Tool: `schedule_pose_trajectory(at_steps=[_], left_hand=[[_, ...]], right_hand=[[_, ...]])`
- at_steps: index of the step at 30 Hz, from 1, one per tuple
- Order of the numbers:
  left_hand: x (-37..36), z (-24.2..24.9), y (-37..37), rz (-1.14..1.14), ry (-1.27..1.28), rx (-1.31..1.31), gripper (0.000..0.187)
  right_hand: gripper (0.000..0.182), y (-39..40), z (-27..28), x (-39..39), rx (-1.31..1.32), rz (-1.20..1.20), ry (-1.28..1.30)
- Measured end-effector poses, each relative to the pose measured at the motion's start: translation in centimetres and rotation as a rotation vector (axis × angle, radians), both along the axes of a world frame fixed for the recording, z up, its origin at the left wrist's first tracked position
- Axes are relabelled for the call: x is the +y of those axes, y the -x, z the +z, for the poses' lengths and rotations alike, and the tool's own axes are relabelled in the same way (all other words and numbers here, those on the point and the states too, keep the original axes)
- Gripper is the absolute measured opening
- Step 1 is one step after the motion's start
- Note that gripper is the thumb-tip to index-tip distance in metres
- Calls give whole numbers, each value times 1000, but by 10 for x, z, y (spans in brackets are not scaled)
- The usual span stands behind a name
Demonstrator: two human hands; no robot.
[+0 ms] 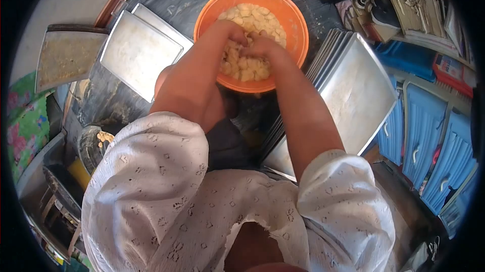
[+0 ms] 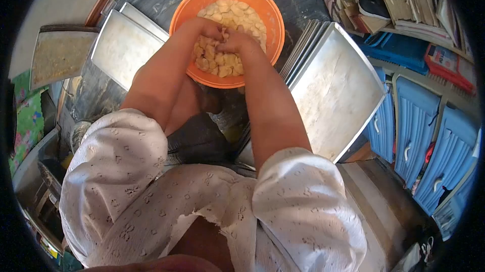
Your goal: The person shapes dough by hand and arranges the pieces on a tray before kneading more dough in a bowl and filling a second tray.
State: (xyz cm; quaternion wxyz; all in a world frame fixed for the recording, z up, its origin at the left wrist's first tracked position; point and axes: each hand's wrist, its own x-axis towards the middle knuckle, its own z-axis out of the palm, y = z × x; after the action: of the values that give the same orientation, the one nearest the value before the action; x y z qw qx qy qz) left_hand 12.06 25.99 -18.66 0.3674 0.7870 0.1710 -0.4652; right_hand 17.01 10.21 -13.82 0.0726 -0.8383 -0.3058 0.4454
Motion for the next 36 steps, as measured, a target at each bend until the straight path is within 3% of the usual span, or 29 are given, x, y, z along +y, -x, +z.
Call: schedule_pose_trajectory(at_steps=[1,2,4,7,10,11,13,15,17,19,23,28,30,32,33,35,36], left_hand=[[1,3,-2,-77,127,158,69],[0,5,0,-78,128,163,69],[-10,81,3,102,73,257,77],[-7,43,8,36,106,38,91],[-12,25,12,-69,62,96,99],[-11,24,12,-71,59,95,99],[-16,48,15,-161,265,249,108],[-23,48,22,-153,167,203,112],[-37,50,35,-151,72,170,115],[-52,58,48,-255,-256,-85,117],[-61,42,53,-301,-415,-220,113],[-34,50,39,-74,63,-244,94],[-29,67,35,38,110,-288,90],[-20,88,33,290,327,-292,81],[-16,100,31,427,486,-258,75],[-18,140,27,458,536,-357,71],[-21,163,26,492,591,-445,67]], right_hand=[[90,-2,1,-1,244,53,-19],[90,-3,1,-4,249,52,-18],[99,-13,15,-6,302,-75,-31],[109,-11,14,-9,366,-204,-47],[114,10,0,-11,15,109,52],[114,9,2,-12,14,106,49],[111,4,15,-11,455,180,76],[109,9,21,-14,402,189,157],[101,36,25,-28,-99,177,66],[94,51,22,-25,-175,172,90],[78,57,6,-23,-303,129,57],[77,41,-13,-22,-224,4,-41],[77,27,-14,-20,-175,-62,-105],[79,11,-1,-23,40,-250,-353],[79,6,13,-25,31,-251,-359],[81,-4,54,-26,269,-476,-592],[81,-9,83,-31,256,-469,-604]])
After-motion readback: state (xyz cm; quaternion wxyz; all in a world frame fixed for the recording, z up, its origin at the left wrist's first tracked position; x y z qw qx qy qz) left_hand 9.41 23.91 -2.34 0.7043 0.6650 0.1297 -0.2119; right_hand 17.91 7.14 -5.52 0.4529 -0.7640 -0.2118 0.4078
